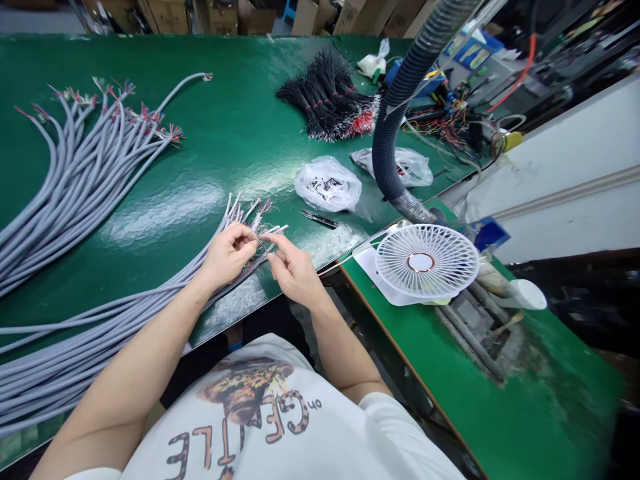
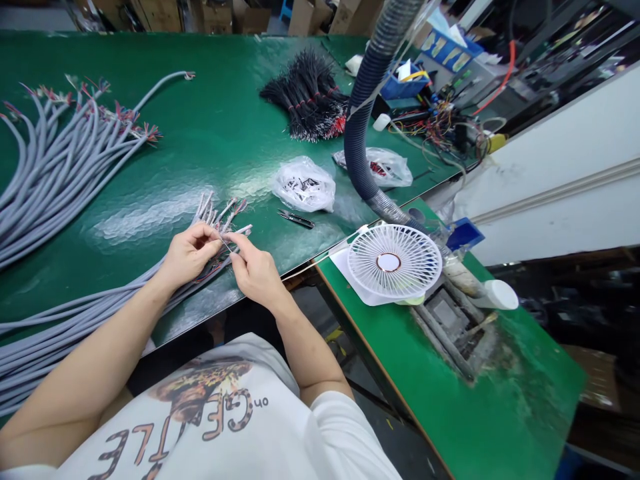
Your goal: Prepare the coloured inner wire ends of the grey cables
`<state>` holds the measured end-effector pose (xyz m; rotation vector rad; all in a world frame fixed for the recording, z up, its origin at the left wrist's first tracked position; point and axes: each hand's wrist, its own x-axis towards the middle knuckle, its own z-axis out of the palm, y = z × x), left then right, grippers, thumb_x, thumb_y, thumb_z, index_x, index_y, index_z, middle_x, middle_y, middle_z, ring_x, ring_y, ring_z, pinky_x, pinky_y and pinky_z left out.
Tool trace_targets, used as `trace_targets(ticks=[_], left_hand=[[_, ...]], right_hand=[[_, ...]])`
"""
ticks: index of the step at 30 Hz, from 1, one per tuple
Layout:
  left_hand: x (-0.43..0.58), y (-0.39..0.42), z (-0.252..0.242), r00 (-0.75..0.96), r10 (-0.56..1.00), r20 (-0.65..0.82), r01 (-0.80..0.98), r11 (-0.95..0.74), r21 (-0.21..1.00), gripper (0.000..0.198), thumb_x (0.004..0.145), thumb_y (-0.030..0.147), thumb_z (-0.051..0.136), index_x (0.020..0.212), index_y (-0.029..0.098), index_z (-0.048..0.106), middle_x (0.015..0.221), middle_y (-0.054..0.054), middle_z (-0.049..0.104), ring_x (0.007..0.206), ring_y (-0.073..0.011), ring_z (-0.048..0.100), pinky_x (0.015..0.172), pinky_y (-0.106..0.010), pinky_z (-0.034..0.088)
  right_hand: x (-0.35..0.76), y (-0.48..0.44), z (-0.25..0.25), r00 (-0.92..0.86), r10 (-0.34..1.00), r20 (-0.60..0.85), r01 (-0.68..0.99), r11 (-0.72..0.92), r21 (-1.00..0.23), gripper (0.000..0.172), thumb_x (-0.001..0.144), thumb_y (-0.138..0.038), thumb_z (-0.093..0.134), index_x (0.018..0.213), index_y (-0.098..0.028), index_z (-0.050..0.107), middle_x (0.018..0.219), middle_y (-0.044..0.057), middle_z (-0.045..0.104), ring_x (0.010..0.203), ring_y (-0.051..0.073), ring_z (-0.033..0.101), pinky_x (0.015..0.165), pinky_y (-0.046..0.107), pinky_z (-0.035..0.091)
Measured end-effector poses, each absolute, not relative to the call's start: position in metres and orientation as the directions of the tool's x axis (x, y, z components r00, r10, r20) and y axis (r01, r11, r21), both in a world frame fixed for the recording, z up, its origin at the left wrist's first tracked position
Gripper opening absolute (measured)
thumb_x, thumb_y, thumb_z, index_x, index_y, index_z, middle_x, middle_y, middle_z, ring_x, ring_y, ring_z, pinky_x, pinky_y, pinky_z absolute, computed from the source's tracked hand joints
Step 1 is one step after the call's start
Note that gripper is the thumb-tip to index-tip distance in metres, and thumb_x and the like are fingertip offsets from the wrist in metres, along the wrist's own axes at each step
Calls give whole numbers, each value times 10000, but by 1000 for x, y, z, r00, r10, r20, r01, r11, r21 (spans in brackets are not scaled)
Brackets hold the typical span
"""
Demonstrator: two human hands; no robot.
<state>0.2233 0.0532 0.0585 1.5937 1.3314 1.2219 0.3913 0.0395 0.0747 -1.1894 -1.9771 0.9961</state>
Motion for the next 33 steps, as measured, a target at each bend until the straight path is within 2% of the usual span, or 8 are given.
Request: trace_targets(ticks=[6,22,28,33], left_hand=[[225,51,63,17,962,272,356,-260,898,57,717,187,554,675,168,588,681,11,513,580,-96,438,532,-220,351],[223,51,61,13,963,270,411,-251,876,47,724,165,551,696,171,589,694,13,521,576,-99,440,554,-230,373],[222,52,59,28,970,240,425,-229,876,41,726,173,542,694,171,568,684,19,516,559,-95,428,562,-228,379],[222,52,60,80,966,247,440,-256,861,60,733,153,543,679,173,556,664,21,488,556,-96,425,562,-228,373]], right_hand=[[391,41,75,-391,911,135,450,317,-835,385,886,-181,438,1254,-167,550,636,-22,533,556,113,480,606,230,421],[388,41,74,-374,918,133,437,301,-847,356,880,-196,442,1213,-172,564,599,-35,503,538,111,459,583,227,409],[382,46,70,-271,952,142,332,231,-915,276,861,-229,473,1100,-154,591,521,-72,422,476,87,400,530,215,376],[382,51,71,-237,966,107,182,152,-971,262,864,-246,480,1082,-145,584,482,-91,428,424,67,361,485,204,346]])
